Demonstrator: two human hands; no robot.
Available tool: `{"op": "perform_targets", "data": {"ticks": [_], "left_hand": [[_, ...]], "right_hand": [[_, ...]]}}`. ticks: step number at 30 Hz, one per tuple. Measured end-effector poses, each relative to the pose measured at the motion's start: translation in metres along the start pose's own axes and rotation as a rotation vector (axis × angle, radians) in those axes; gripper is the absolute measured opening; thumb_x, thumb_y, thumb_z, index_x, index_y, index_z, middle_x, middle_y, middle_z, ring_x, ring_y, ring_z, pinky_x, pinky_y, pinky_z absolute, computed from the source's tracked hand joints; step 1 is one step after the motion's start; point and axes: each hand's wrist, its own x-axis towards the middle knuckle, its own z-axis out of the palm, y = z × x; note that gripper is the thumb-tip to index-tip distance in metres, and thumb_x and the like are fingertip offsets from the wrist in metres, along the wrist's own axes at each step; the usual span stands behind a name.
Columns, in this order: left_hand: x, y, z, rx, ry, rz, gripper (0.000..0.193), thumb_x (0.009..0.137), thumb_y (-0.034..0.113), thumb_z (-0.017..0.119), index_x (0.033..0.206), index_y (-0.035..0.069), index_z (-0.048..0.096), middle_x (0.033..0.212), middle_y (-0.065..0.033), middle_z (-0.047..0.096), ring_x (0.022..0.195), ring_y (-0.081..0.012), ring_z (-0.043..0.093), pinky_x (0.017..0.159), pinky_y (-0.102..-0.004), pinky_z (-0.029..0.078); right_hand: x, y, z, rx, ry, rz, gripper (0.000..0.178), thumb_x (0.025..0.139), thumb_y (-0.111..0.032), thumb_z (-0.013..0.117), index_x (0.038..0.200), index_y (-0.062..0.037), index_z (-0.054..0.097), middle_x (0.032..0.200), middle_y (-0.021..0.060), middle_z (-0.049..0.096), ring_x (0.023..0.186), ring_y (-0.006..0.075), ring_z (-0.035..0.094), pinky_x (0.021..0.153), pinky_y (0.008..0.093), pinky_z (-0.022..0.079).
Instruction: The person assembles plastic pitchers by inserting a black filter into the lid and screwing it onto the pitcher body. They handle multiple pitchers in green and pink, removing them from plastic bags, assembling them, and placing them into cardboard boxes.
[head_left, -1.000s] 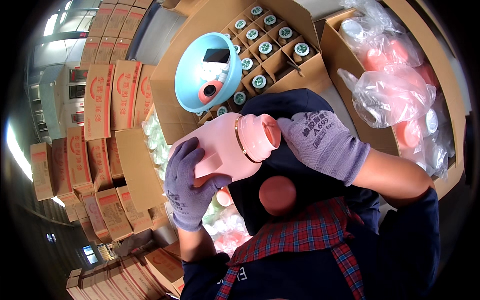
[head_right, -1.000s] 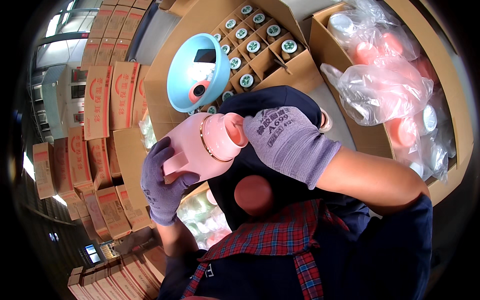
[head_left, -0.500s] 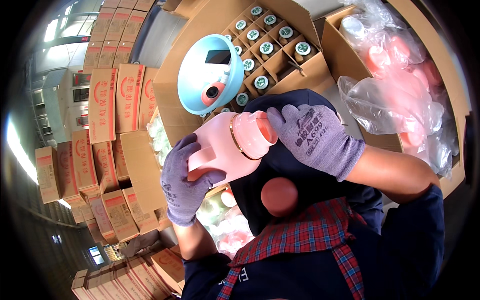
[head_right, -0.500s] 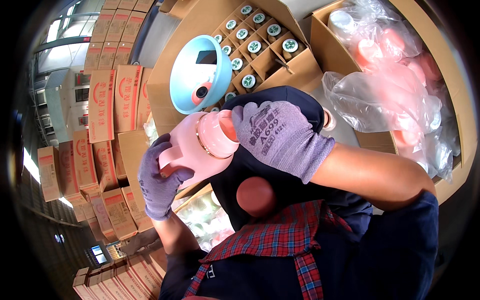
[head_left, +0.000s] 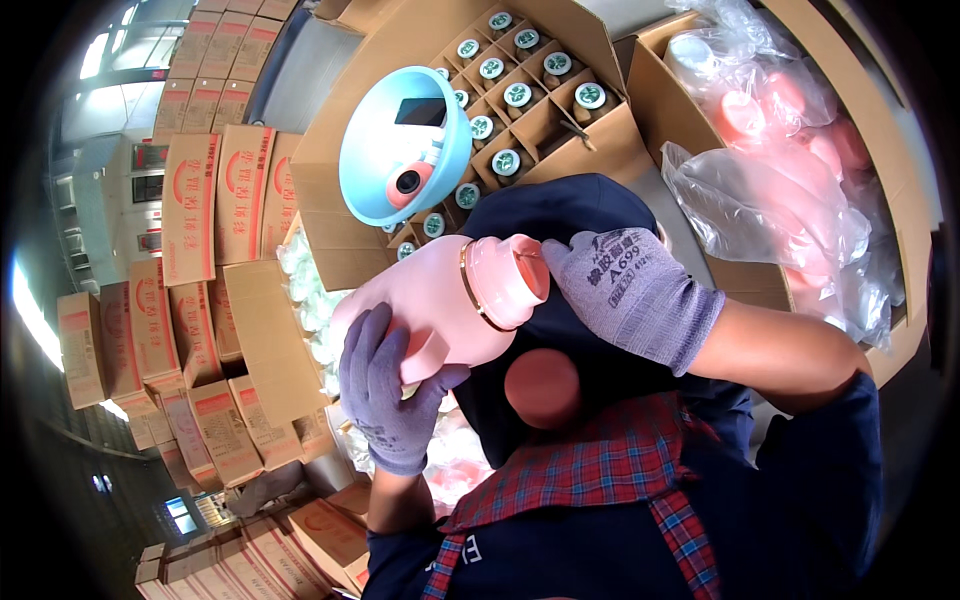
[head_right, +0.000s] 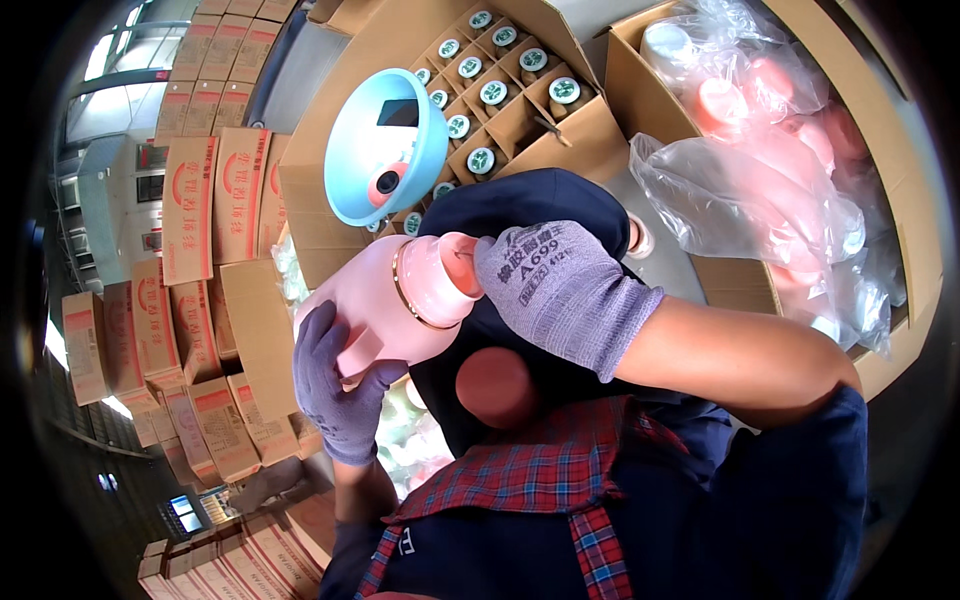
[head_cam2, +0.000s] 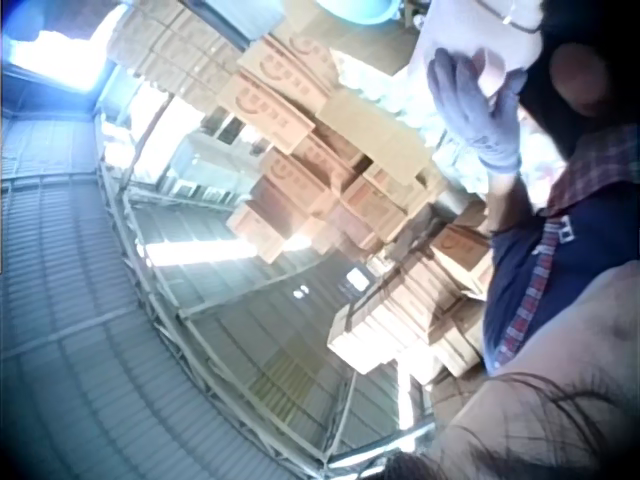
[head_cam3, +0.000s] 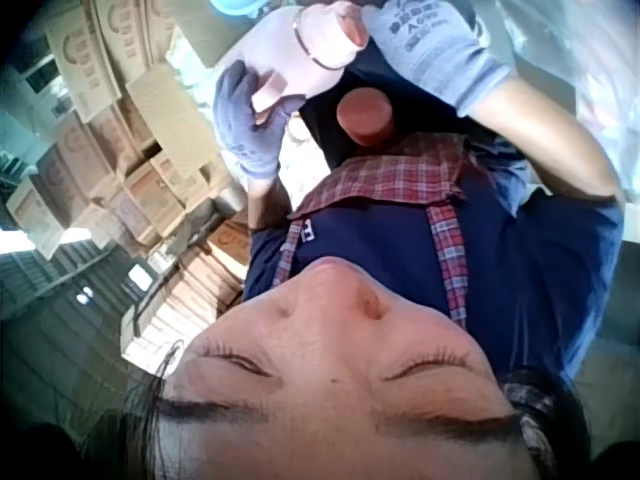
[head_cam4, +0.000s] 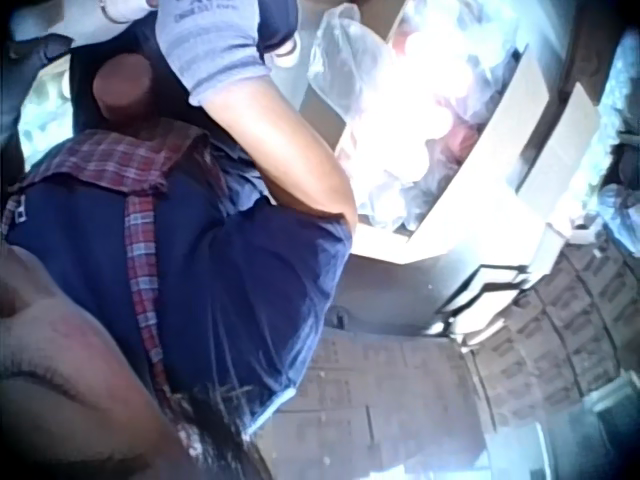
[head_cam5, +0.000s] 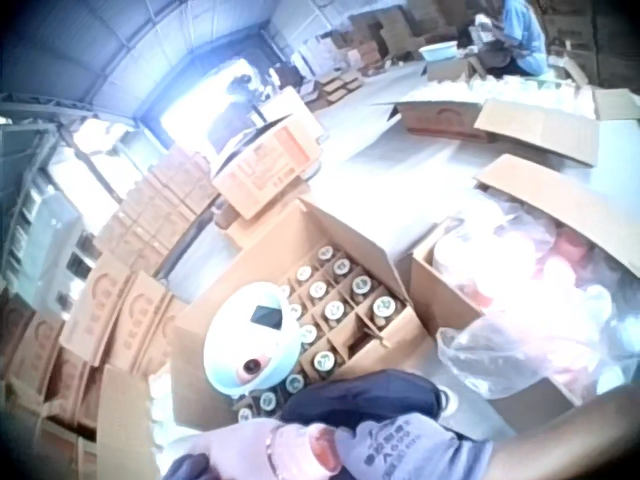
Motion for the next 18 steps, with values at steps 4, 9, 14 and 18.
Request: {"op": "perform_targets", "data": {"ticks": [4,9,14,18], "left_hand": [[-0.022,0.015,0.002,0.113,-0.029,0.013,0.071,0.068,0.038,0.091,0.12,0.004,0.057,0.134,-0.0222,0.059,0.119,-0.045,0.058,0.098,-0.0521,0.048],[-0.049,0.022,0.021,0.192,0.098,0.093,0.072,0.07,0.032,0.091,0.125,0.008,0.051,0.133,-0.0228,0.058,0.116,-0.048,0.057,0.095,-0.0576,0.047],[-0.063,0.026,0.033,0.233,0.183,0.115,0.049,0.076,0.021,0.082,0.112,0.007,0.053,0.125,-0.0206,0.06,0.11,-0.0444,0.059,0.09,-0.0554,0.046],[-0.082,0.016,0.042,0.209,0.191,0.125,0.046,0.076,0.019,0.082,0.11,0.009,0.053,0.126,-0.0212,0.059,0.107,-0.0461,0.058,0.087,-0.0558,0.046]], "right_hand": [[-0.014,0.005,0.004,-0.004,0.019,-0.063,0.014,0.093,-0.018,0.058,0.097,-0.0061,0.062,0.075,0.0122,0.067,0.072,0.0296,0.069,0.065,0.0422,0.053],[-0.025,0.008,0.004,0.055,-0.053,-0.062,0.012,0.094,-0.017,0.058,0.091,-0.0055,0.061,0.07,0.0162,0.064,0.071,0.0342,0.066,0.065,0.046,0.051],[-0.03,0.022,0.011,0.197,-0.234,-0.076,0.018,0.094,-0.017,0.057,0.098,-0.0017,0.066,0.074,0.0193,0.066,0.07,0.0343,0.067,0.065,0.0441,0.053],[-0.008,0.009,-0.027,0.681,-0.891,0.514,0.029,0.097,-0.026,0.058,0.111,-0.0026,0.068,0.071,0.0079,0.065,0.057,0.0164,0.065,0.053,0.0297,0.051]]}}
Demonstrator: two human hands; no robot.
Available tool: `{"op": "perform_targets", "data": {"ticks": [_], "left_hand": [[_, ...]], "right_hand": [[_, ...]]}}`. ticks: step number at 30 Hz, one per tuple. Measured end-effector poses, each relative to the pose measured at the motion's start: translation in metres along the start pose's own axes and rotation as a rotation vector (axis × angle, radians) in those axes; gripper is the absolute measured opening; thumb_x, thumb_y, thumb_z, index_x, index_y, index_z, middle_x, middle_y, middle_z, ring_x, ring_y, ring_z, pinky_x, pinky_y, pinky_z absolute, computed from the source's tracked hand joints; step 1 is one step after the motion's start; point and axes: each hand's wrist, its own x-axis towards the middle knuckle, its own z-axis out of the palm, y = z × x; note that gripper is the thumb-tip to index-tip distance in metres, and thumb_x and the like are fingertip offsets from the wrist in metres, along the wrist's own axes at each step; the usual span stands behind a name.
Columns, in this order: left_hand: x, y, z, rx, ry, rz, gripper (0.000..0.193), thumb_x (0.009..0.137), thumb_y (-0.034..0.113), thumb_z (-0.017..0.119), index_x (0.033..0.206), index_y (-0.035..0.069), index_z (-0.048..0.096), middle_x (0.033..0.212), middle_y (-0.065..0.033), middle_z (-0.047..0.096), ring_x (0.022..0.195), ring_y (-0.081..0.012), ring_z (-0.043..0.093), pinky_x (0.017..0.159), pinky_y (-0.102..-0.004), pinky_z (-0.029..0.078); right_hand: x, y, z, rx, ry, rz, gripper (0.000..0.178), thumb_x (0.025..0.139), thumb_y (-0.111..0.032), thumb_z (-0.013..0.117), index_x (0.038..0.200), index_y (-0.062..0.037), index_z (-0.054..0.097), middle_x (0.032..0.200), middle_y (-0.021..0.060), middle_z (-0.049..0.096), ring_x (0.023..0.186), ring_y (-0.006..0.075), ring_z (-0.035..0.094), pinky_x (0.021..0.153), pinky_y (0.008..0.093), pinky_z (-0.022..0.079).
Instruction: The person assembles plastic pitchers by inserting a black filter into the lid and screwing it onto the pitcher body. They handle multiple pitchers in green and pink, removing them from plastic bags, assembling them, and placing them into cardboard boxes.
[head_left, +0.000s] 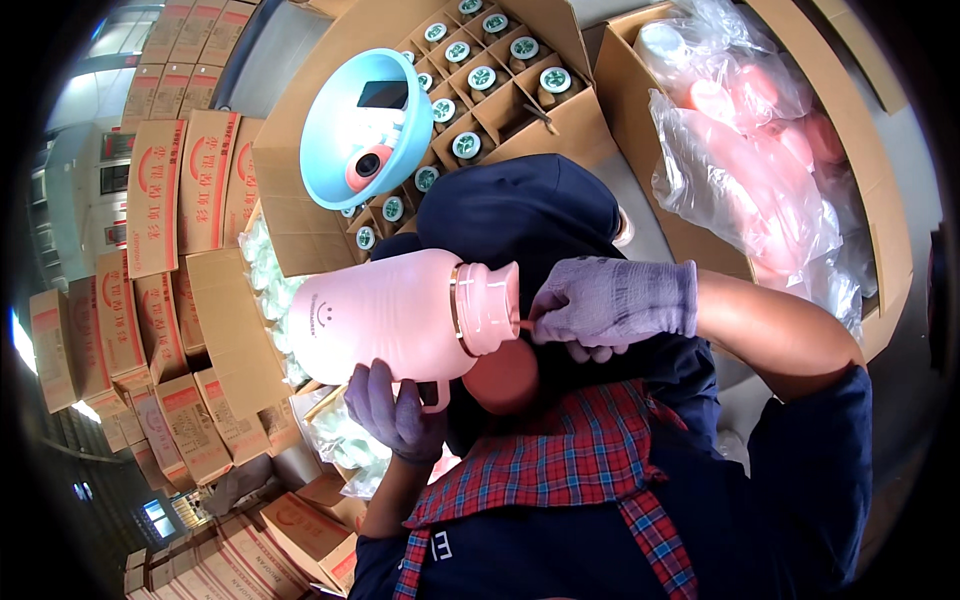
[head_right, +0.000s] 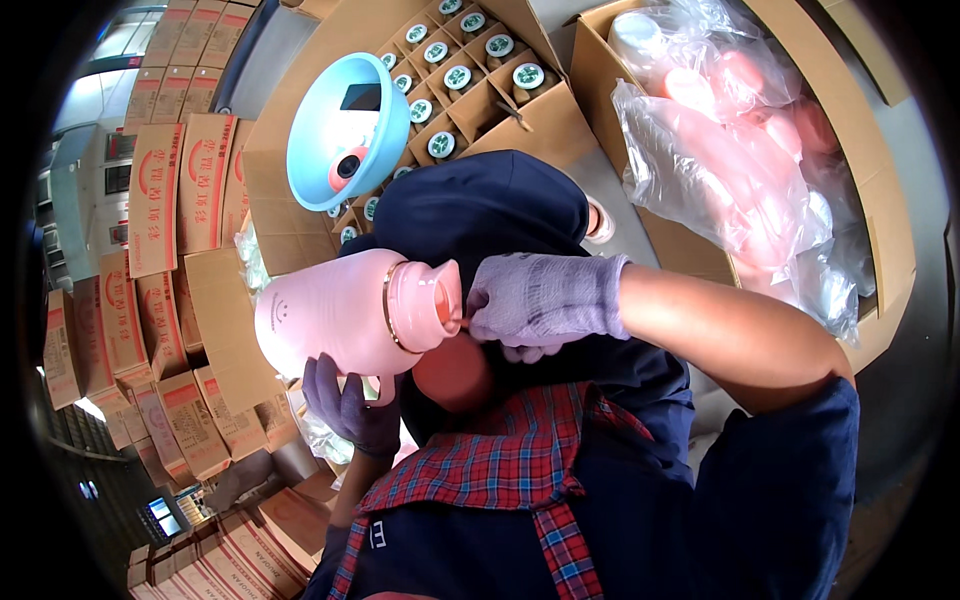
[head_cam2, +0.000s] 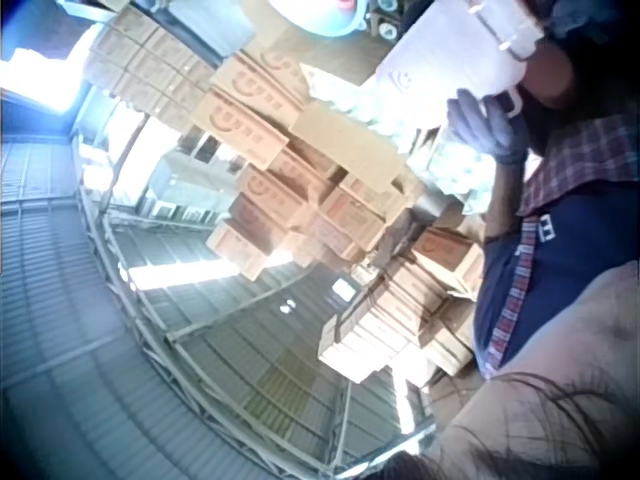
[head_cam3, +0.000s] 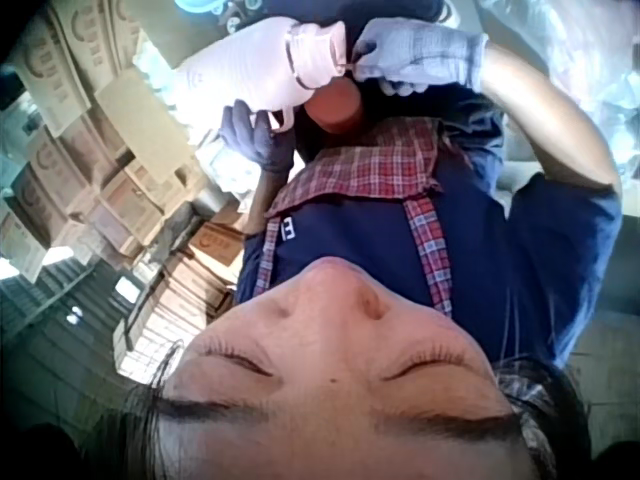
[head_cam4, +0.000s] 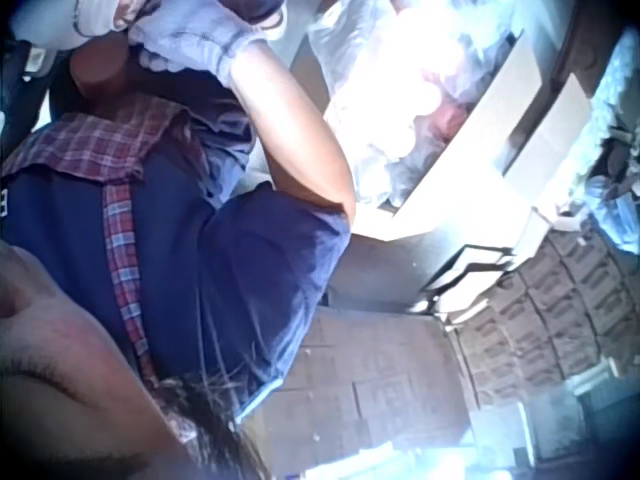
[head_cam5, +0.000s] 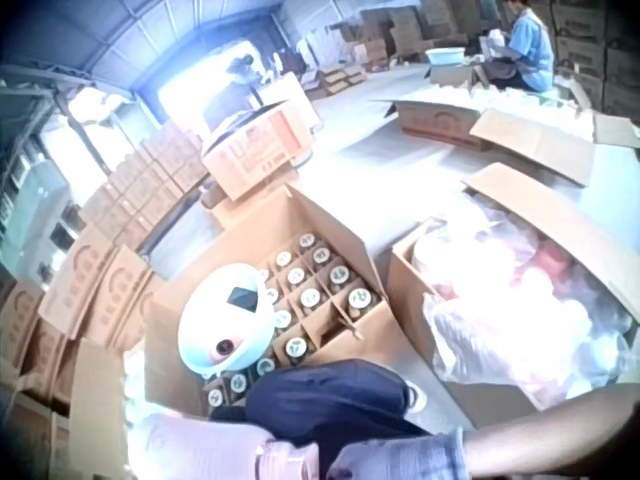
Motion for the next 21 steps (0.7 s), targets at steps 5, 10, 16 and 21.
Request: {"op": "perform_targets", "data": {"ticks": [5,10,16,21], "left_hand": [[0.003,-0.003,-0.001,-0.025,-0.068,-0.038,0.046,0.077,0.011,0.085,0.107,0.012,0.05,0.137,-0.0228,0.053,0.12,-0.0502,0.053,0.094,-0.0585,0.047],[0.053,-0.016,-0.022,-0.169,-0.157,-0.147,0.033,0.07,0.011,0.086,0.081,0.009,0.055,0.137,-0.0221,0.057,0.123,-0.0489,0.055,0.101,-0.0539,0.046],[0.121,-0.051,-0.036,-0.327,-0.369,-0.18,0.031,0.064,0.005,0.084,0.074,0.002,0.055,0.135,-0.019,0.06,0.125,-0.0404,0.055,0.102,-0.0459,0.045],[0.15,-0.078,-0.025,-0.488,-0.486,-0.254,0.034,0.062,0.008,0.087,0.075,0.001,0.056,0.133,-0.0182,0.062,0.12,-0.0382,0.058,0.1,-0.0446,0.046]], "right_hand": [[-0.018,0.012,-0.006,0.328,0.1,-0.069,0.029,0.101,-0.026,0.057,0.121,-0.0055,0.065,0.076,0.0036,0.065,0.058,0.0092,0.063,0.054,0.0224,0.052],[-0.017,0.041,0.004,-0.18,0.607,-0.724,0.065,0.087,0.005,0.054,0.149,-0.0117,0.047,0.097,0.0074,0.065,0.073,0.0161,0.069,0.062,0.0285,0.057],[-0.008,0.024,-0.001,-0.839,0.828,-0.726,0.067,0.079,-0.003,0.062,0.144,-0.0149,0.053,0.095,0.0121,0.061,0.081,0.0311,0.066,0.069,0.0405,0.055],[0.013,0.013,-0.008,-0.967,0.97,-0.73,0.059,0.084,-0.009,0.058,0.143,-0.0157,0.054,0.091,0.0092,0.06,0.081,0.0286,0.065,0.069,0.0392,0.055]]}}
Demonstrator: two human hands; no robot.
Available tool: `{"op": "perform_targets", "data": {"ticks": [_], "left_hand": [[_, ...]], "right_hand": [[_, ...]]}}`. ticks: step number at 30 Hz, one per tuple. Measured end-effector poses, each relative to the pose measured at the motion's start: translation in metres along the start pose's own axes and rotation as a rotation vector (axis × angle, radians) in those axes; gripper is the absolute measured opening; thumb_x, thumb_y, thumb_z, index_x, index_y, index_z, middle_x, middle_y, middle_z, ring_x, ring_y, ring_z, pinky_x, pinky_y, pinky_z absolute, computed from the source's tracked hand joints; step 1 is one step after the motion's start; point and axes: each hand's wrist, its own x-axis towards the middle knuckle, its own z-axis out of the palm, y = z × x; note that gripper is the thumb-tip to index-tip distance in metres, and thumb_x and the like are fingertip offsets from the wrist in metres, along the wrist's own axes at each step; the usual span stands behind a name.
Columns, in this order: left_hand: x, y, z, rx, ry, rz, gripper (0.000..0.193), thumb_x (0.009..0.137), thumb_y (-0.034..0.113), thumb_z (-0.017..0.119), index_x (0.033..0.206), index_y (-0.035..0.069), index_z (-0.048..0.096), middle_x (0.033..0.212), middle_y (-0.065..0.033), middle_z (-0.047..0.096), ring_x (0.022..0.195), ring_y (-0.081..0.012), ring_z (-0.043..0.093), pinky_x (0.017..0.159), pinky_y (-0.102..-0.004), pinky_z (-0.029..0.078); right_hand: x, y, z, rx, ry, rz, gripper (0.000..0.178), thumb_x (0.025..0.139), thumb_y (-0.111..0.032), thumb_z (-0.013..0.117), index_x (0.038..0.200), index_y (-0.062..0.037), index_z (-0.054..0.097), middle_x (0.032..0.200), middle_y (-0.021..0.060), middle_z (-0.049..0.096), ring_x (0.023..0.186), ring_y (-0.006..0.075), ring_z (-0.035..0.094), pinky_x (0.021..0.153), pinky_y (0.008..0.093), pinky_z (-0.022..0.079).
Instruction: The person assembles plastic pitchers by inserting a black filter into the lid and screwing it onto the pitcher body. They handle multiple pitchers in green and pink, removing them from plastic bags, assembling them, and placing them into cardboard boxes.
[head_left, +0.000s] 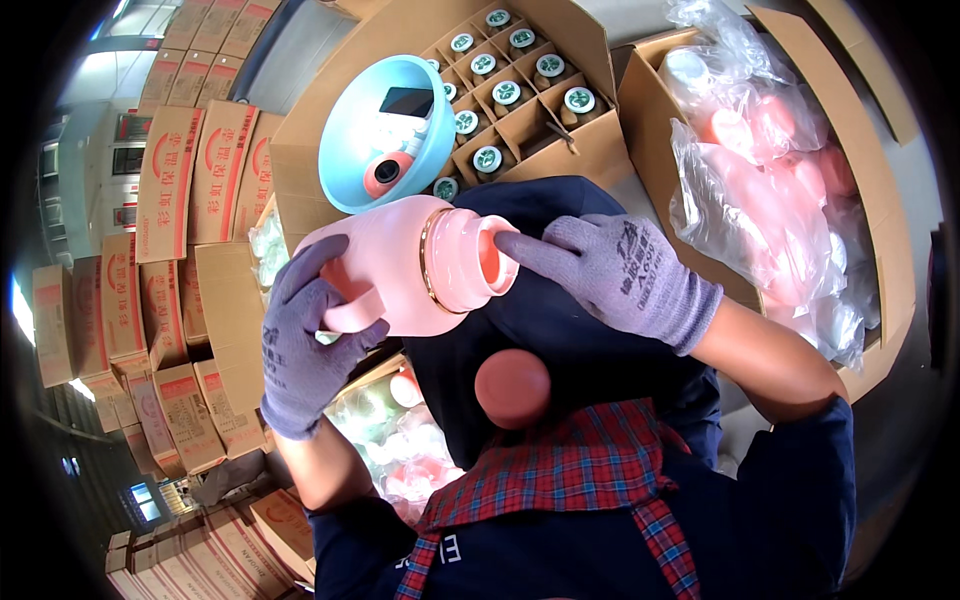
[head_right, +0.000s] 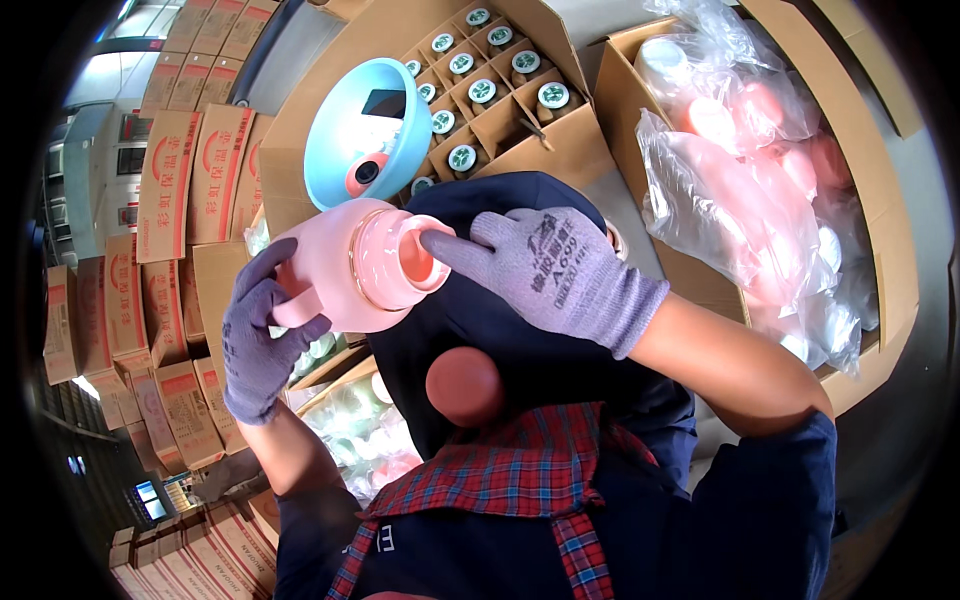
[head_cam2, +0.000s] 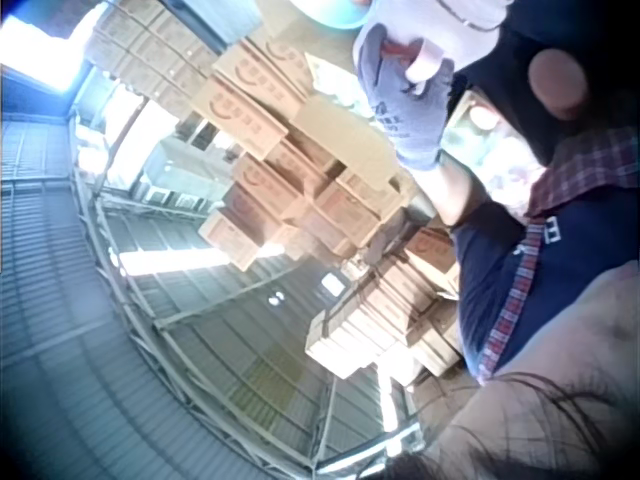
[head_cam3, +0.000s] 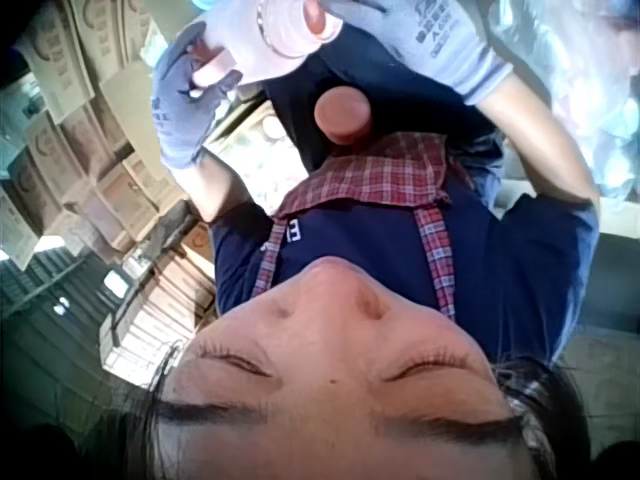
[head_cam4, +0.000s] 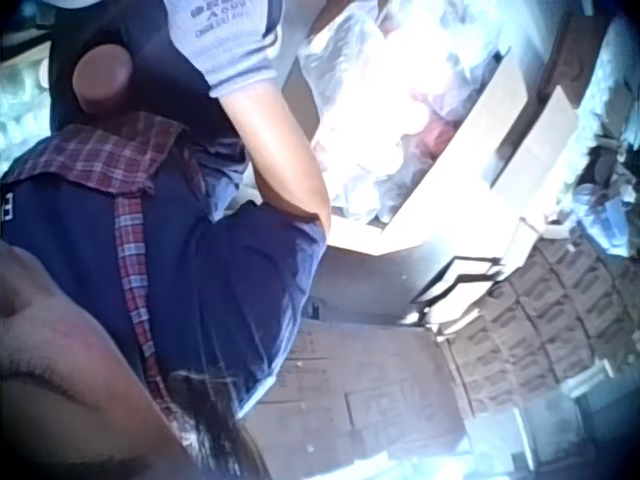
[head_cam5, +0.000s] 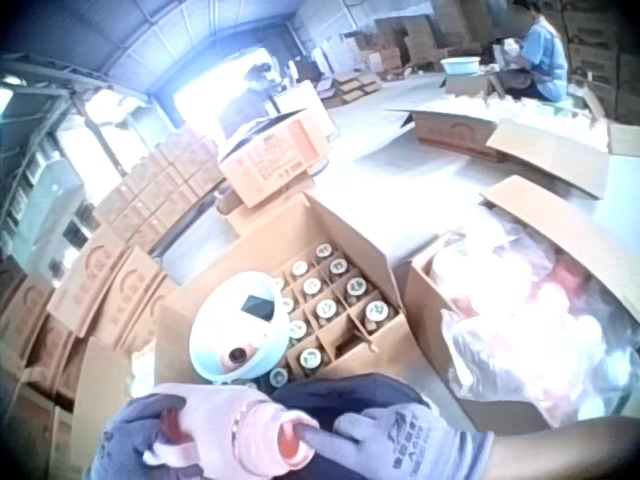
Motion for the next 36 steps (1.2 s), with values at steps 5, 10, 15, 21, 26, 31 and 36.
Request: {"op": "perform_targets", "data": {"ticks": [5,10,15,21,26,31,36], "left_hand": [[0.016,0.0,-0.01,-0.028,-0.081,-0.054,0.036,0.062,0.012,0.09,0.075,0.002,0.058,0.131,-0.0172,0.063,0.116,-0.0347,0.06,0.097,-0.0429,0.047],[0.017,0.002,-0.007,-0.005,-0.056,-0.048,0.036,0.061,0.015,0.091,0.076,0.003,0.06,0.127,-0.0165,0.065,0.11,-0.0328,0.062,0.094,-0.0423,0.048],[0.008,0.011,0.001,0.056,0.004,-0.044,0.034,0.06,0.015,0.091,0.074,0.003,0.061,0.127,-0.0168,0.064,0.11,-0.0346,0.061,0.093,-0.0437,0.049],[-0.011,0.015,0.017,0.133,0.126,0.056,0.039,0.058,0.017,0.091,0.07,0.004,0.056,0.126,-0.0171,0.064,0.112,-0.0364,0.059,0.094,-0.0451,0.047],[-0.03,0.023,0.033,0.183,0.213,0.06,0.038,0.06,0.013,0.089,0.07,0.005,0.054,0.129,-0.0178,0.062,0.112,-0.0379,0.058,0.095,-0.0469,0.046],[-0.051,0.032,0.05,0.262,0.286,0.059,0.033,0.066,0.012,0.084,0.071,0.006,0.053,0.132,-0.0187,0.06,0.114,-0.04,0.055,0.095,-0.047,0.044],[-0.069,0.038,0.068,0.318,0.357,0.082,0.033,0.065,0.011,0.084,0.075,0.007,0.053,0.133,-0.0207,0.058,0.117,-0.0419,0.054,0.095,-0.0484,0.043]], "right_hand": [[0.014,0.008,0.014,-0.097,0.146,-0.03,0.058,0.087,-0.013,0.058,0.145,-0.0151,0.052,0.093,0.0065,0.06,0.081,0.0266,0.064,0.07,0.0375,0.054],[0.023,0.003,0.004,-0.216,0.006,0.037,0.059,0.086,-0.013,0.061,0.145,-0.0154,0.053,0.094,0.0074,0.061,0.081,0.0246,0.065,0.069,0.0368,0.053],[0.025,-0.006,-0.004,-0.205,-0.042,0.088,0.058,0.086,-0.012,0.061,0.144,-0.015,0.054,0.092,0.008,0.06,0.077,0.0256,0.066,0.065,0.037,0.053],[0.017,-0.013,0.003,-0.089,-0.032,0.125,0.051,0.089,-0.014,0.06,0.14,-0.0101,0.056,0.085,0.0098,0.061,0.07,0.0283,0.064,0.064,0.0399,0.052],[0.015,-0.019,0.0,0.147,-0.132,0.232,0.03,0.094,-0.018,0.055,0.12,-0.0047,0.063,0.091,0.0162,0.069,0.082,0.0313,0.068,0.076,0.0437,0.053],[0.007,-0.016,0.005,0.317,-0.207,0.255,0.017,0.092,-0.013,0.056,0.101,-0.0049,0.068,0.082,0.0177,0.07,0.083,0.034,0.069,0.076,0.0469,0.053],[-0.004,-0.01,0.008,0.488,-0.193,0.219,0.032,0.087,-0.002,0.061,0.118,-0.0054,0.069,0.099,0.0185,0.073,0.087,0.0341,0.071,0.081,0.0393,0.057]]}}
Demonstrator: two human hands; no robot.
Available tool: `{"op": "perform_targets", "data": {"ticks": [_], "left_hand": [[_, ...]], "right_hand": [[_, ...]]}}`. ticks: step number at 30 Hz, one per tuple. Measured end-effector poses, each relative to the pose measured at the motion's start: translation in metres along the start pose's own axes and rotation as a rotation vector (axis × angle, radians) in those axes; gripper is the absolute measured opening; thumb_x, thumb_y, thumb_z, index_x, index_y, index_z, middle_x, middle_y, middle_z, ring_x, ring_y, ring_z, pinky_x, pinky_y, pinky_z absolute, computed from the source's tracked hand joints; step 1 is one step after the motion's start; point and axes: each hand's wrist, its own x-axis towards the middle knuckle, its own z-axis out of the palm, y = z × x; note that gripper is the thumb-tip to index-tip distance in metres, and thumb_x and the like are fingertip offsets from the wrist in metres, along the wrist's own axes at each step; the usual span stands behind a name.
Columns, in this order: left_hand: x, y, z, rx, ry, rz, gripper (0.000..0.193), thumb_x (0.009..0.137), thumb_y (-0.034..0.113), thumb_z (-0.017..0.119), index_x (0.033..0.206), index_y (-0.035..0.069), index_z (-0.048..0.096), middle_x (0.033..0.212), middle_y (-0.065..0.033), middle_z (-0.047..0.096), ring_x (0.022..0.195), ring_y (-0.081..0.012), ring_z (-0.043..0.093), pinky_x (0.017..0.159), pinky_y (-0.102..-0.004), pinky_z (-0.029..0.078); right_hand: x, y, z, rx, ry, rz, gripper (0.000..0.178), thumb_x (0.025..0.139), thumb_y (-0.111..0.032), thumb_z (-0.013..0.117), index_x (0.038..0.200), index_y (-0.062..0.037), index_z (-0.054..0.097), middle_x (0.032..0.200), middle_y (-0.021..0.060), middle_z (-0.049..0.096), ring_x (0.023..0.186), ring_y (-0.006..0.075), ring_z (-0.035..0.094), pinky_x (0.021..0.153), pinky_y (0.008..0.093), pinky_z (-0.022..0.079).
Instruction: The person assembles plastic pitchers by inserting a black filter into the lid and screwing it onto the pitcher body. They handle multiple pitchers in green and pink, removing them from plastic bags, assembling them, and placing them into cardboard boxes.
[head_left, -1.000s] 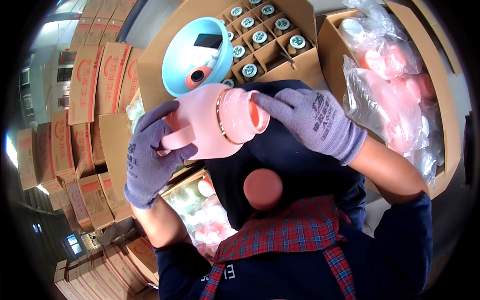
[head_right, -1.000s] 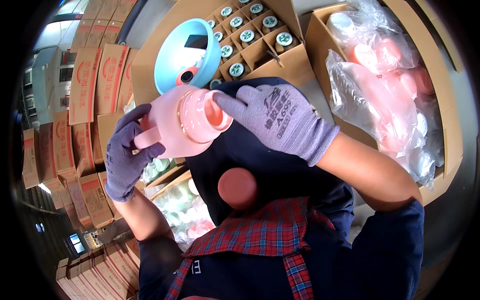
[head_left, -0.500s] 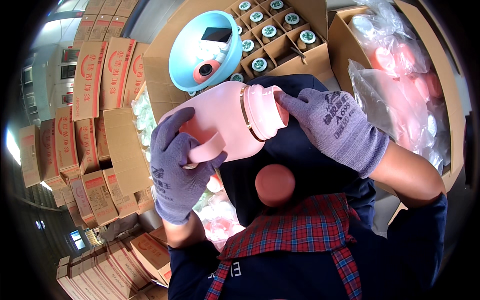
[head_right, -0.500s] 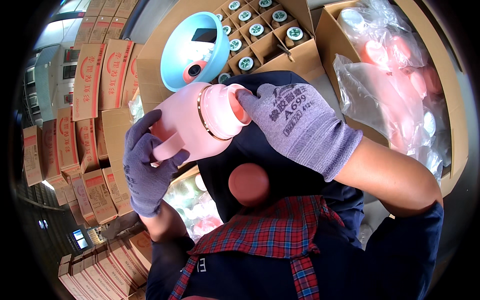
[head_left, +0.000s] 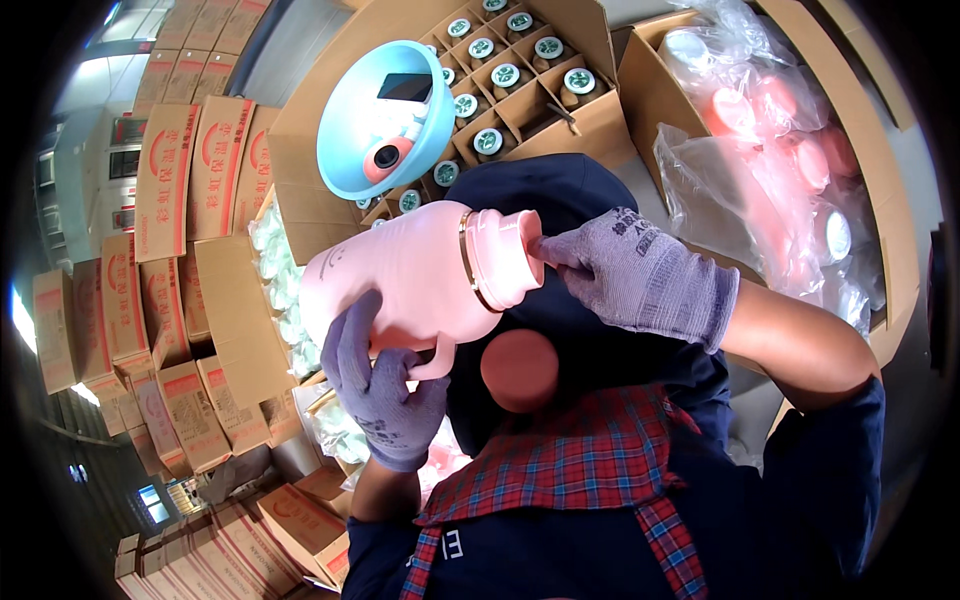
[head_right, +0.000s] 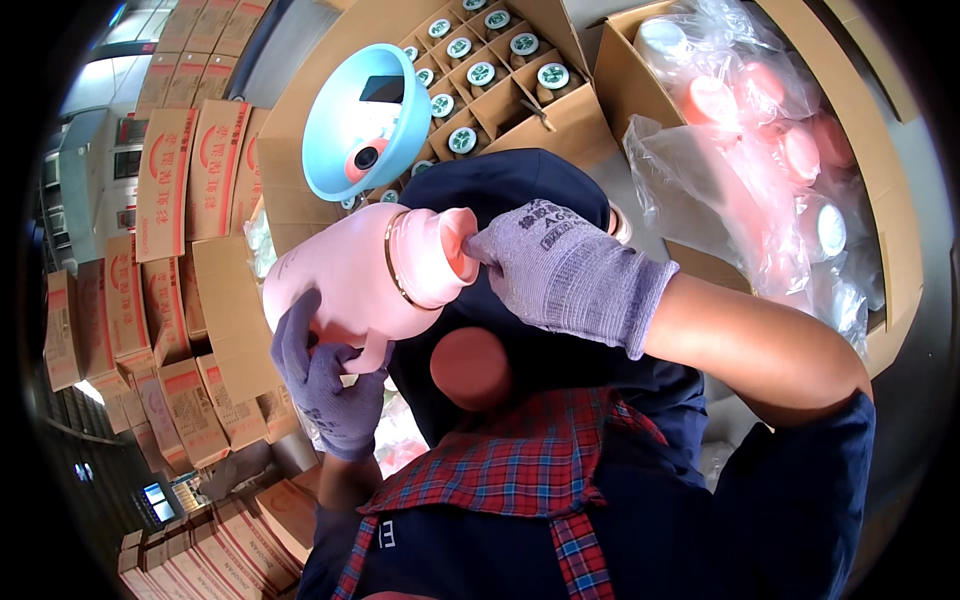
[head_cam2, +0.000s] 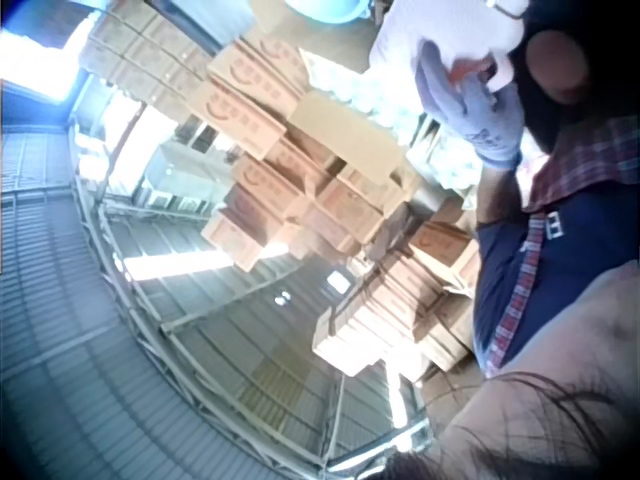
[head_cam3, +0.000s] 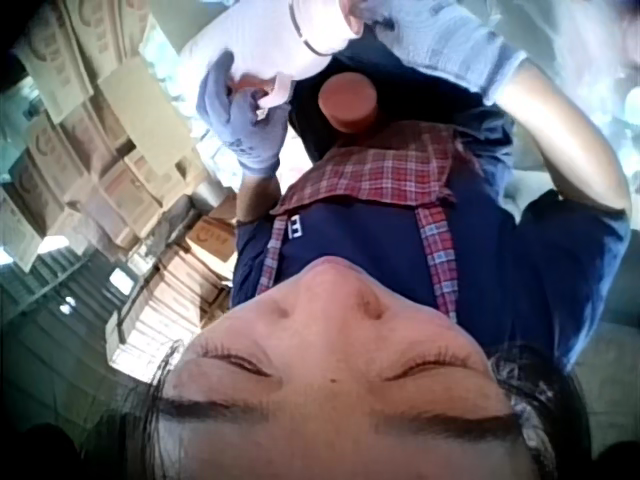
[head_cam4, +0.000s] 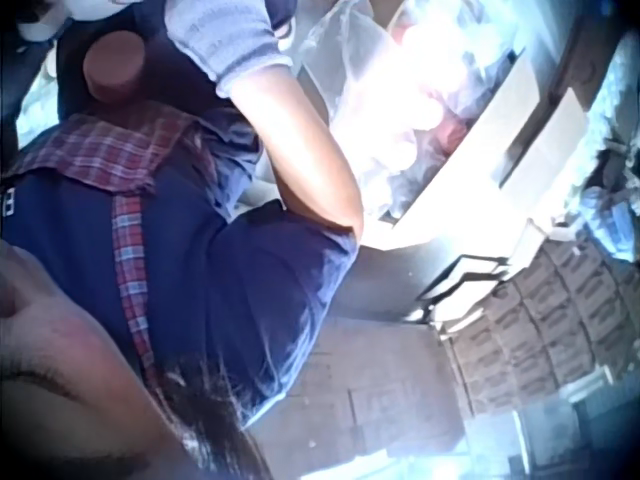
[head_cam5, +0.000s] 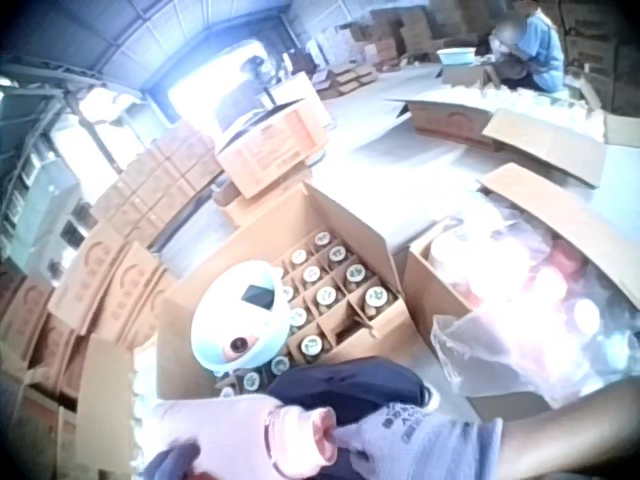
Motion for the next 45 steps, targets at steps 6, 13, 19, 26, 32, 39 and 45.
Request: {"op": "perform_targets", "data": {"ticks": [6,13,19,26,32,39,45], "left_hand": [[-0.023,0.004,0.013,0.119,0.07,0.084,0.04,0.067,0.012,0.089,0.08,0.01,0.051,0.139,-0.0207,0.054,0.119,-0.0389,0.052,0.094,-0.0459,0.044],[-0.025,-0.014,0.024,0.036,0.19,0.035,0.039,0.07,0.016,0.088,0.078,0.012,0.051,0.135,-0.0201,0.055,0.114,-0.0375,0.054,0.092,-0.0444,0.047],[-0.011,-0.051,0.01,-0.436,0.357,-0.193,0.043,0.068,0.016,0.093,0.078,0.006,0.052,0.137,-0.0186,0.056,0.085,-0.0229,0.062,0.077,-0.0344,0.051],[0.003,-0.057,-0.003,-0.894,0.421,-0.27,0.035,0.076,0.015,0.089,0.079,0.002,0.056,0.138,-0.0211,0.056,0.097,-0.0213,0.066,0.084,-0.0348,0.053],[-0.007,-0.063,0.005,-1.07,0.453,-0.281,0.034,0.075,0.012,0.088,0.08,0.002,0.057,0.14,-0.0222,0.054,0.087,-0.0154,0.066,0.079,-0.0304,0.052],[-0.022,-0.072,0.004,-0.93,0.431,-0.221,0.036,0.073,0.013,0.09,0.081,0.003,0.056,0.136,-0.0205,0.057,0.087,-0.0164,0.065,0.076,-0.0302,0.052],[-0.028,-0.08,-0.033,-0.9,0.183,-0.133,0.045,0.068,0.025,0.093,0.069,0.003,0.054,0.131,-0.0192,0.062,0.106,-0.0299,0.063,0.085,-0.0378,0.052]], "right_hand": [[-0.001,-0.02,-0.032,0.741,-0.396,0.599,0.036,0.094,-0.01,0.06,0.129,-0.0047,0.065,0.082,0.0088,0.069,0.059,0.0144,0.064,0.052,0.026,0.051],[-0.028,-0.022,-0.04,1.009,-0.046,0.722,0.034,0.097,-0.016,0.058,0.128,-0.0039,0.064,0.078,0.0034,0.066,0.05,0.0067,0.053,0.041,0.0192,0.038],[-0.045,0.008,-0.03,1.157,0.43,0.664,0.03,0.103,-0.011,0.048,0.13,-0.0028,0.058,0.08,0.003,0.063,0.056,0.0087,0.055,0.045,0.02,0.041],[-0.03,-0.008,-0.006,0.909,0.268,0.604,0.028,0.105,-0.014,0.051,0.129,-0.0032,0.061,0.083,0.0033,0.066,0.057,0.0075,0.058,0.049,0.0193,0.045],[-0.026,-0.019,-0.001,0.772,0.292,0.57,0.031,0.103,-0.017,0.054,0.13,-0.0026,0.059,0.084,0.0035,0.065,0.054,0.0069,0.054,0.048,0.0189,0.042],[0.036,-0.09,-0.031,0.267,0.452,-0.162,0.054,0.086,-0.013,0.078,0.133,0.0018,0.057,0.088,0.001,0.06,0.079,0.0078,0.058,0.063,0.0232,0.049],[0.102,-0.169,-0.048,-0.747,-0.083,-0.496,0.039,0.08,-0.031,0.074,0.11,-0.0076,0.068,0.102,0.0116,0.063,0.09,0.03,0.068,0.078,0.0393,0.054]]}}
